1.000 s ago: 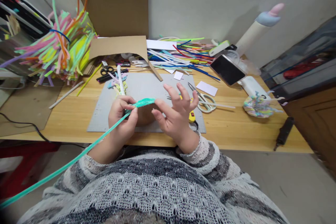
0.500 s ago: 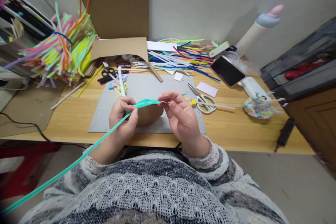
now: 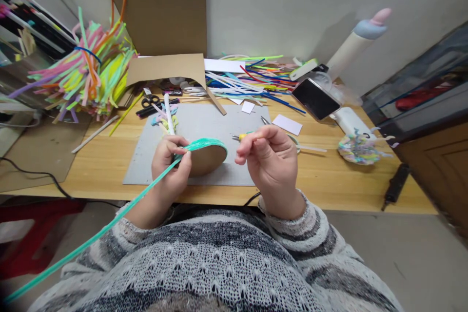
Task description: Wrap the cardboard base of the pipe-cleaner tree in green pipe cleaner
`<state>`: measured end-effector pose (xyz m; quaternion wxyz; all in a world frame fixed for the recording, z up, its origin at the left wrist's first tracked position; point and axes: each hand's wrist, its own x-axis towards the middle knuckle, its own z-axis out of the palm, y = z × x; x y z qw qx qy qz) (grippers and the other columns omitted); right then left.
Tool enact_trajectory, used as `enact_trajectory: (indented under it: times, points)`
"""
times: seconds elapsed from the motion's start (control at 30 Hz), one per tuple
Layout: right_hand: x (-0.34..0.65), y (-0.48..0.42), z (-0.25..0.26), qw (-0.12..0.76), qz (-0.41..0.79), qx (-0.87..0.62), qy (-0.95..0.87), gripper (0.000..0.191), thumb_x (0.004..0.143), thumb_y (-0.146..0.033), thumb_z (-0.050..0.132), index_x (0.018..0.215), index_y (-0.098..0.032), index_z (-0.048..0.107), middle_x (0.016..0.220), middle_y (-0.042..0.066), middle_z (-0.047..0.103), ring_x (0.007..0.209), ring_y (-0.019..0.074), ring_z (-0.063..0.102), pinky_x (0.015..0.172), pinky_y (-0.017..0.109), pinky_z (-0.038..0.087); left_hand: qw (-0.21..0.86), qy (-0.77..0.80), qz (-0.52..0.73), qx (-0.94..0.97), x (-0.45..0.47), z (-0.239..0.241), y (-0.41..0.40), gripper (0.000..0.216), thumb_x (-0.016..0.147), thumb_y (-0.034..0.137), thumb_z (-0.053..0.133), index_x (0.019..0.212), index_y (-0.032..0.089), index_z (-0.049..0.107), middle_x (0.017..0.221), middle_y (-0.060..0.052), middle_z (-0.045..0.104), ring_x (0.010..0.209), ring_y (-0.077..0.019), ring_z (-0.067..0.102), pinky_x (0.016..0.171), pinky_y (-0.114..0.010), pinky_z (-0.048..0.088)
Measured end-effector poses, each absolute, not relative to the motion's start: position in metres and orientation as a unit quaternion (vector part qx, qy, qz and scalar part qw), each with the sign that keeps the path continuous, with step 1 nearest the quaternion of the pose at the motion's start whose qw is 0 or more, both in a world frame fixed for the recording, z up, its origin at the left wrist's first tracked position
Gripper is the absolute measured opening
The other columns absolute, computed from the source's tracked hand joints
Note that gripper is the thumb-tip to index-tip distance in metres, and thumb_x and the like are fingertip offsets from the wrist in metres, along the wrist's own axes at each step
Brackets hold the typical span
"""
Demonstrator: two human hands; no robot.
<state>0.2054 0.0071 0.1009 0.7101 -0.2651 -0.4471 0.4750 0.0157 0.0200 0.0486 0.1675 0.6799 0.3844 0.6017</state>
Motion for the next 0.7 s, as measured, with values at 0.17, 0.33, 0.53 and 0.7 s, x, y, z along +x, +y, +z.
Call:
enact_trajectory:
  times: [0.17,0.33,0.53,0.7]
  points:
    - [0.198,0.014,0.092,0.676,0.523,-0.256,-0.451,0.016,0.081,-0.041,0.07,0.077,-0.026,0.064,0.055,-0.007,0.059,0.043,0.0087,0.051,0.04,0.023,0.046,0.171,0.383,0.601,0.68,0.016,0.049,0.02,0.018,0.076,0.006,0.058,0.08,0.021,0.048,0.09,-0.002,0.057,0.084,-0.0161,0.056,0.077,-0.035,0.045]
    - [0.195,0.01,0.094,0.657,0.543,-0.221,-0.474,0.005,0.084,-0.031,0.067,0.085,-0.027,0.064,0.061,-0.005,0.058,0.049,0.0093,0.052,0.044,0.023,0.047,0.166,0.389,0.599,0.68,0.015,0.048,0.019,0.016,0.077,0.008,0.057,0.08,0.021,0.048,0.091,-0.002,0.057,0.084,-0.0163,0.056,0.077,-0.035,0.046]
    - [0.202,0.009,0.097,0.643,0.532,-0.101,-0.541,0.029,0.08,-0.025,0.065,0.055,-0.023,0.051,0.046,-0.005,0.042,0.039,0.0094,0.039,0.037,0.023,0.034,0.164,0.386,0.597,0.684,0.015,0.049,0.019,0.016,0.077,0.008,0.057,0.081,0.021,0.047,0.091,-0.003,0.057,0.084,-0.016,0.056,0.076,-0.035,0.046]
    - [0.202,0.017,0.076,0.604,0.447,-0.243,-0.613,0.026,0.083,-0.025,0.05,0.059,-0.021,0.058,0.055,0.0,0.051,0.054,0.0147,0.048,0.053,0.032,0.039,0.155,0.388,0.597,0.685,0.015,0.048,0.019,0.017,0.077,0.008,0.057,0.08,0.021,0.047,0.09,-0.002,0.057,0.084,-0.0159,0.056,0.077,-0.035,0.046]
